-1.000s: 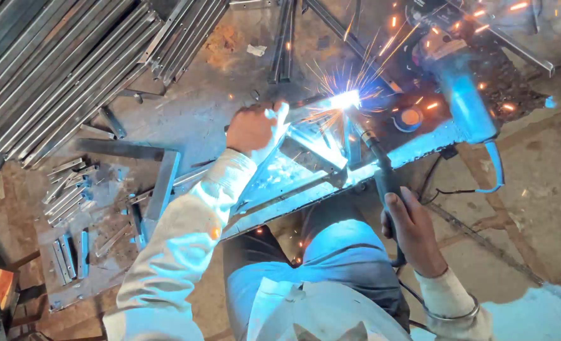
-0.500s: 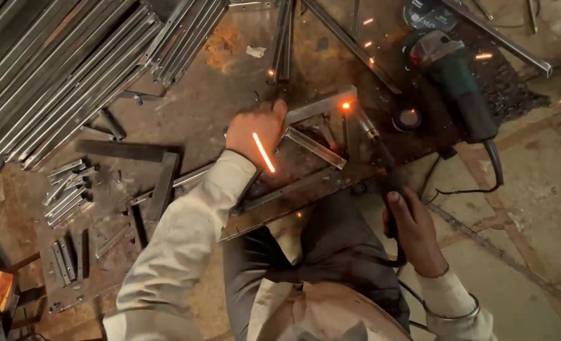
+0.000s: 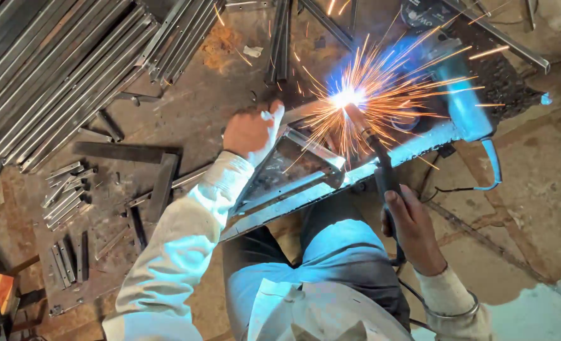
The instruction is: The person welds joints on a metal frame laid on a workbench, holding the frame steady with one hand while welding with the other. They reposition and flip the frame, fit a metal bar against it, and finally pick up an angle grinder to grind the welded frame.
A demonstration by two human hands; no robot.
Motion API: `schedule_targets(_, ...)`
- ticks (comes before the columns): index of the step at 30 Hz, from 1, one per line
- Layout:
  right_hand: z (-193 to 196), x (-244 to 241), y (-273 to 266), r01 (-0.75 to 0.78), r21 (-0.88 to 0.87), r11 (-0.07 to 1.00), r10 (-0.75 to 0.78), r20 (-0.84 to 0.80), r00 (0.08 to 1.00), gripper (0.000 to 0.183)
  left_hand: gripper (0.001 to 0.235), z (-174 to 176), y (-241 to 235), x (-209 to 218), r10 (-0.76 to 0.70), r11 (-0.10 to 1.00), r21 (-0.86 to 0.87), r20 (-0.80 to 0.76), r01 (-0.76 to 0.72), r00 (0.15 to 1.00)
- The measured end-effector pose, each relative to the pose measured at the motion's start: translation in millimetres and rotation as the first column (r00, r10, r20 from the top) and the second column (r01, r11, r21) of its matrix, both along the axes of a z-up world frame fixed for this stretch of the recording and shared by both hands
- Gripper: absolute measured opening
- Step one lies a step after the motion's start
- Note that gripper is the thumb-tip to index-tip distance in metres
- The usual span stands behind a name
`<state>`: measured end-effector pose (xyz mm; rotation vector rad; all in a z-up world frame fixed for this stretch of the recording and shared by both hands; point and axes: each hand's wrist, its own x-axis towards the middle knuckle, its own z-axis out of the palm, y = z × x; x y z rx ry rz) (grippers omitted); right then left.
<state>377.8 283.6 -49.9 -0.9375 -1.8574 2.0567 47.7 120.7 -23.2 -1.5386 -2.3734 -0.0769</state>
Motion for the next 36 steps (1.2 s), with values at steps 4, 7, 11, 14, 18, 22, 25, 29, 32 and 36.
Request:
schedule_targets(4,5.5,-1.8,-0.3,0.057,-0.005,0.998,-0.056,0.089,0.994,0.036,0.015,-11.9,1.2,-5.3,0.018,0.999,0.037,-0.011,-0.018,1.0)
schedule_targets(7,4.1,-1.5,0.2,0.036,0.062,0.997,-0.042,0.101,0.994,0.037,0.014,-0.4,0.8,-0.7,0.035,0.999,0.009,0.019,-0.035,0.999)
schedule_targets(11,4.1,-0.4,0.4,0.004,-0.021,1.0,-0.004,0.029,1.0,0.041,0.013,-0.7,1.4,0.7,0.035,0.999,-0.004,0.033,-0.035,0.999)
schedule_targets(14,7.4,-2.0,1.5,-0.002,0.011,1.0,0.002,0.062,0.998,0.04,0.015,7.0,2.6,3.1,0.063,0.997,-0.037,0.048,-0.061,0.997)
schedule_targets(18,-7.2,0.4,2.9,0.047,-0.079,0.996,-0.044,0.039,0.998,0.039,0.019,8.6,2.6,3.5,0.079,0.997,-0.037,0.172,-0.073,0.982)
schedule_targets(22,2.2,-0.6,0.6,0.022,-0.042,0.999,-0.021,0.029,0.999,0.04,0.016,-14.2,-2.1,-5.8,0.071,0.996,0.036,0.147,-0.077,0.987)
schedule_targets(25,4.7,-1.1,0.0,0.045,-0.032,0.998,-0.043,0.057,0.997,0.04,0.015,-14.9,-2.8,-5.3,0.044,0.998,0.039,0.058,-0.047,0.997)
schedule_targets(29,2.6,-1.8,1.2,0.041,-0.024,0.999,-0.04,0.05,0.998,0.039,0.015,-25.8,-3.0,-10.0,0.079,0.997,0.013,0.081,-0.081,0.994)
schedule_targets(32,3.5,-2.0,0.9,0.018,-0.006,1.0,-0.017,0.023,1.0,0.04,0.017,-14.8,-3.4,-5.7,0.107,0.994,-0.024,0.11,-0.105,0.988)
schedule_targets(36,1.6,-1.2,0.7,0.068,-0.004,0.998,-0.068,0.074,0.995,0.04,0.034,10.1,-2.0,4.2,0.038,0.998,-0.049,0.078,-0.034,0.996)
